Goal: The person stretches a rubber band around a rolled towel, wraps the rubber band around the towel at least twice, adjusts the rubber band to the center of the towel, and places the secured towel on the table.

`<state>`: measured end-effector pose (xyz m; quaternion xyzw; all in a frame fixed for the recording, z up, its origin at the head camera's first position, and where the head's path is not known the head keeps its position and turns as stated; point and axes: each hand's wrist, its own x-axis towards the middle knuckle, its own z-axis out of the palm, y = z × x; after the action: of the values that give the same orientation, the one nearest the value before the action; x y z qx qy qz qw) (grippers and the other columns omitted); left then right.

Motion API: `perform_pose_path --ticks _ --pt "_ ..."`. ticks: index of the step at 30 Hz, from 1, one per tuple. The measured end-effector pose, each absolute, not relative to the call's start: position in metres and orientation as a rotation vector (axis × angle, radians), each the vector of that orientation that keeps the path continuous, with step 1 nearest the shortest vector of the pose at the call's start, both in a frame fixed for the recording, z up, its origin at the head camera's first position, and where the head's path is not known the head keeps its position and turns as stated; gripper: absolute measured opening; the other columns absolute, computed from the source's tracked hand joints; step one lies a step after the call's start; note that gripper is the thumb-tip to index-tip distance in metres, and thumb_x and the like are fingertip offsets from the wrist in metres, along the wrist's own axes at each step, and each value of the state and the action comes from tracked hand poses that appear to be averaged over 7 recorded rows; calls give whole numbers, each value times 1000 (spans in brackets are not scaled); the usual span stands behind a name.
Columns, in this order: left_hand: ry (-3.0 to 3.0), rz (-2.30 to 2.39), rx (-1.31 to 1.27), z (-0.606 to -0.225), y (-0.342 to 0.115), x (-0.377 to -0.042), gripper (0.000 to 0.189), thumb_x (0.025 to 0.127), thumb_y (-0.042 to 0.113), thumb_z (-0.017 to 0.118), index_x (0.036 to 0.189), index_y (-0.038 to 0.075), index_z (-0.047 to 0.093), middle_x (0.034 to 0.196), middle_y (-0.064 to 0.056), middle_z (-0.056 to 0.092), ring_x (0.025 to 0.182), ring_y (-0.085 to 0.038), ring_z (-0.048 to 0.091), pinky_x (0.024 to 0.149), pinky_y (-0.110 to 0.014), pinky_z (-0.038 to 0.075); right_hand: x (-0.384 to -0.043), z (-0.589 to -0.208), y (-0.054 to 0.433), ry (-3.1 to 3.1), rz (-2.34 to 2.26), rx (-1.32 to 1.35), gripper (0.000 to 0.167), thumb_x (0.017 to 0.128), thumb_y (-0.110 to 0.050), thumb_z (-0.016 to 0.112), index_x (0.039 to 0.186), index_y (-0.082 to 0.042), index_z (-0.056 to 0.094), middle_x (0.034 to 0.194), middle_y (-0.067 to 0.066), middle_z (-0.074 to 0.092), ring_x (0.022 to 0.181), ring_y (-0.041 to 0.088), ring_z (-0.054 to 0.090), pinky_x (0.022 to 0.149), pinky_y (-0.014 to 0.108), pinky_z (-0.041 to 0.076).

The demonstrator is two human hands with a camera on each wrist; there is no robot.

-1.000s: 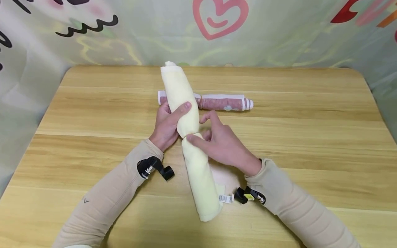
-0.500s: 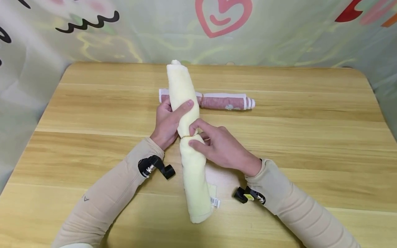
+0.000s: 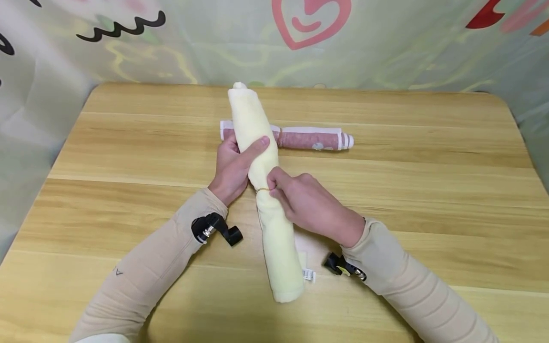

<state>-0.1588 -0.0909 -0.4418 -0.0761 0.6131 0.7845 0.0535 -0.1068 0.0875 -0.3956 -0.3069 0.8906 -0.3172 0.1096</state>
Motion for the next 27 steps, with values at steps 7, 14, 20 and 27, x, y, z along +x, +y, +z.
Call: perform_pose_path --ticks 7,14,20,27 --pt "1849 2373 -278 -442 -91 -159 39 93 17 76 128 4 62 118 -13 69 96 -17 71 86 -36 65 -103 -397 86 2629 -964 -837 18 100 -7 66 117 -10 61 68 1 56 55 7 44 53 21 40" --pt "1862 2382 -237 -445 -91 -160 38 93 16 76 128 4 63 115 -13 71 93 -15 72 84 -34 65 -104 -389 84 2597 -825 -856 18 100 2 59 113 -11 59 61 -3 46 54 9 43 49 21 36" --pt "1877 2381 -220 -446 -92 -160 38 94 17 75 127 5 63 115 -14 71 91 -13 72 83 -33 65 -106 -387 84 2554 -802 -902 30 89 15 58 95 -14 55 74 -1 52 68 14 51 60 25 43" --pt "1898 2358 -256 -447 -91 -157 39 94 17 76 129 5 63 114 -13 70 92 -14 71 84 -33 64 -102 -392 85 2562 -809 -963 37 80 21 50 86 -15 50 74 -4 46 72 13 49 64 24 40"
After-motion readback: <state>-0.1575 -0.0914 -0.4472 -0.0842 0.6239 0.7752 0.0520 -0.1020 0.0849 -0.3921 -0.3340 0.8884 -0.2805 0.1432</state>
